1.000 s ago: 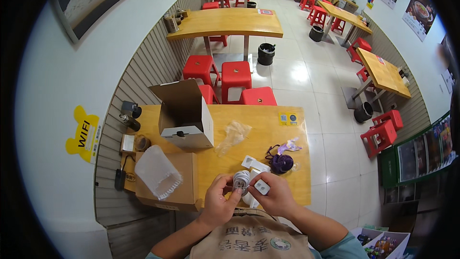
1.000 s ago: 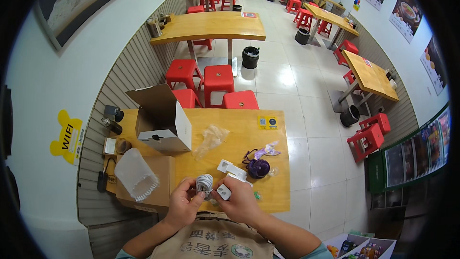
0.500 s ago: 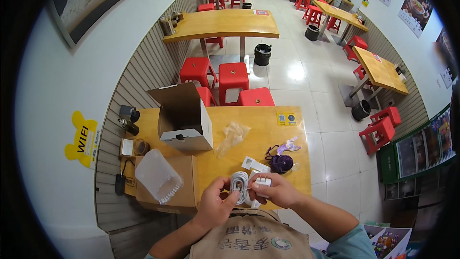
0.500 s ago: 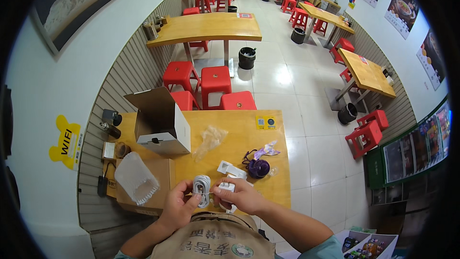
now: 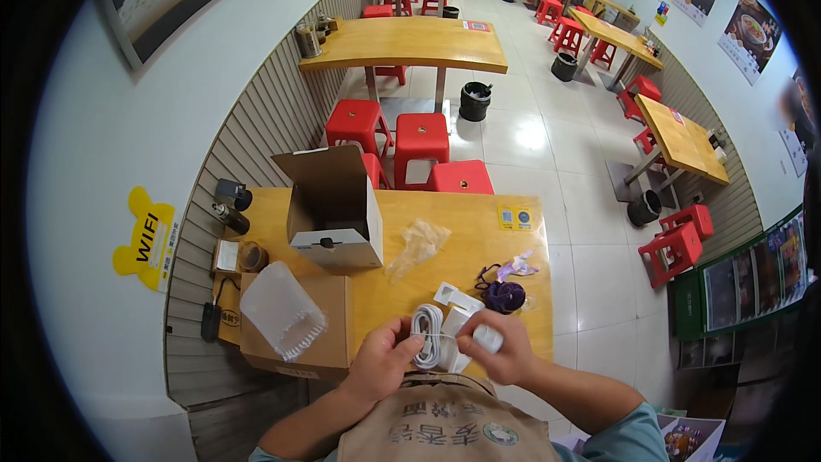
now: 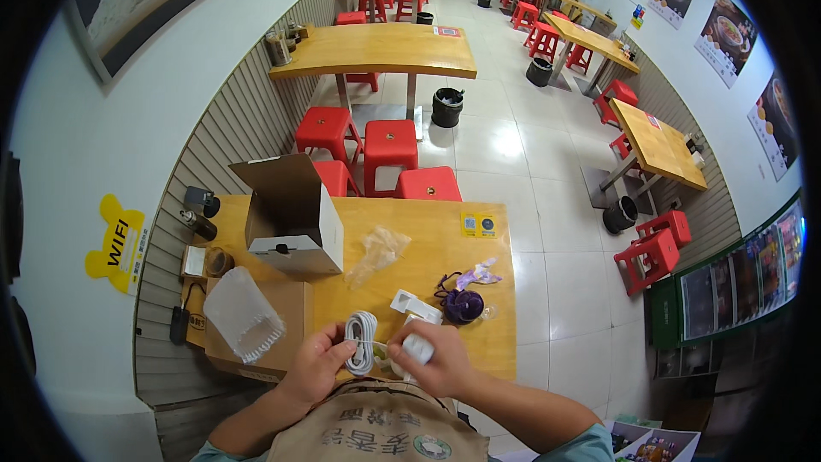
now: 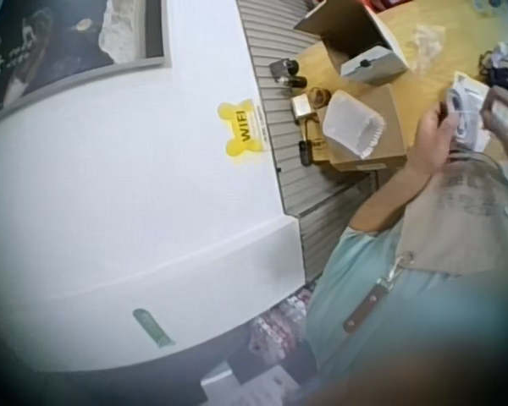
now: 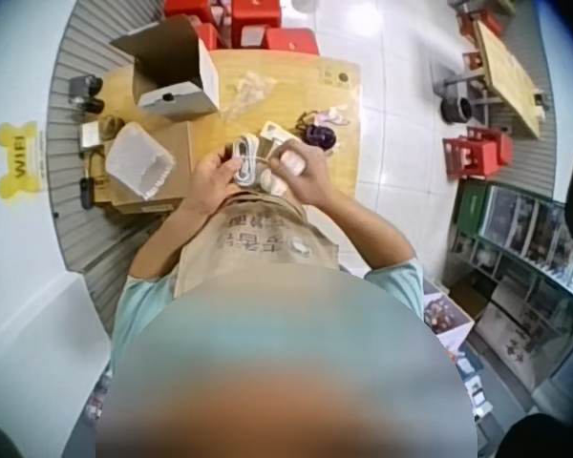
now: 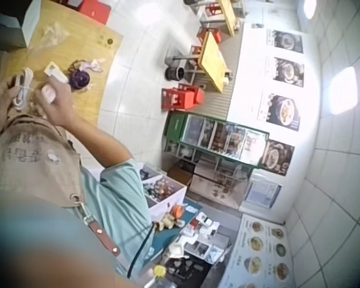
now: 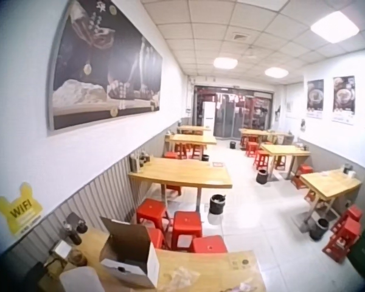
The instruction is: The person unpacks a white security camera from a cardboard box, removes protective foam, and assembles the device by attaching a mounting bracket and inserting a SIM card. They then connect the power cable and plug it into a wall outlet.
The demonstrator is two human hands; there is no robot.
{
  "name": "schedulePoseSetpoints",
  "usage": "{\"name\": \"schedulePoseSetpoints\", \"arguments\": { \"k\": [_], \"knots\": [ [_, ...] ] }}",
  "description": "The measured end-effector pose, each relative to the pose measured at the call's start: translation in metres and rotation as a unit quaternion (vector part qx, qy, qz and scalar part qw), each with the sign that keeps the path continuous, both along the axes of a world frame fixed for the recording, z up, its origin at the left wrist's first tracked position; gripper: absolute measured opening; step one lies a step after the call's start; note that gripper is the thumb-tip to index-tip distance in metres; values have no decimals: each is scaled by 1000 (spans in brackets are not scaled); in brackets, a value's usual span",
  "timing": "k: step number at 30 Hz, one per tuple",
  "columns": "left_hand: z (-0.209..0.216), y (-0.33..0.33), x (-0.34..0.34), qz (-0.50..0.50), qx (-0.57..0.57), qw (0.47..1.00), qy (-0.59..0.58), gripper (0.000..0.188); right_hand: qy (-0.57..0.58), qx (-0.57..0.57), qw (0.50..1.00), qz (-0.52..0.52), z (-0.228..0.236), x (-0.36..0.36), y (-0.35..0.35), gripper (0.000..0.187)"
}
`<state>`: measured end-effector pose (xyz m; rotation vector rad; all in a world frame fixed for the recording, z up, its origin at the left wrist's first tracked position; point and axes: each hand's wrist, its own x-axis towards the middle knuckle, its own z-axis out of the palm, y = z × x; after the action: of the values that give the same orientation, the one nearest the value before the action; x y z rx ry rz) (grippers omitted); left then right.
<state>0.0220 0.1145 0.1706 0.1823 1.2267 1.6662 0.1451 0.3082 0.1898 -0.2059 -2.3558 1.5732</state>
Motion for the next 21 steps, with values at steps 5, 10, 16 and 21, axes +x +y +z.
{"name": "schedulePoseSetpoints", "arguments": {
  "k": [5, 10, 16, 21],
  "knots": [
    [12, 3, 0, 9, -10, 922, 387, 27, -267, -614, 742, 43, -16, -9, 19, 17],
    [6, 5, 0, 19, 1, 948, 318, 27, -35, -154, 986, 50, -8, -9, 12, 9],
    [-17, -10, -26, -6, 36, 994, -102, 33, 227, 340, 912, 18, 22, -10, 45, 11],
    [-43, -15, -30, 116, 57, 992, 8, 22, 4, 60, 994, -88, 7, 1, 54, 6]
  ]
}}
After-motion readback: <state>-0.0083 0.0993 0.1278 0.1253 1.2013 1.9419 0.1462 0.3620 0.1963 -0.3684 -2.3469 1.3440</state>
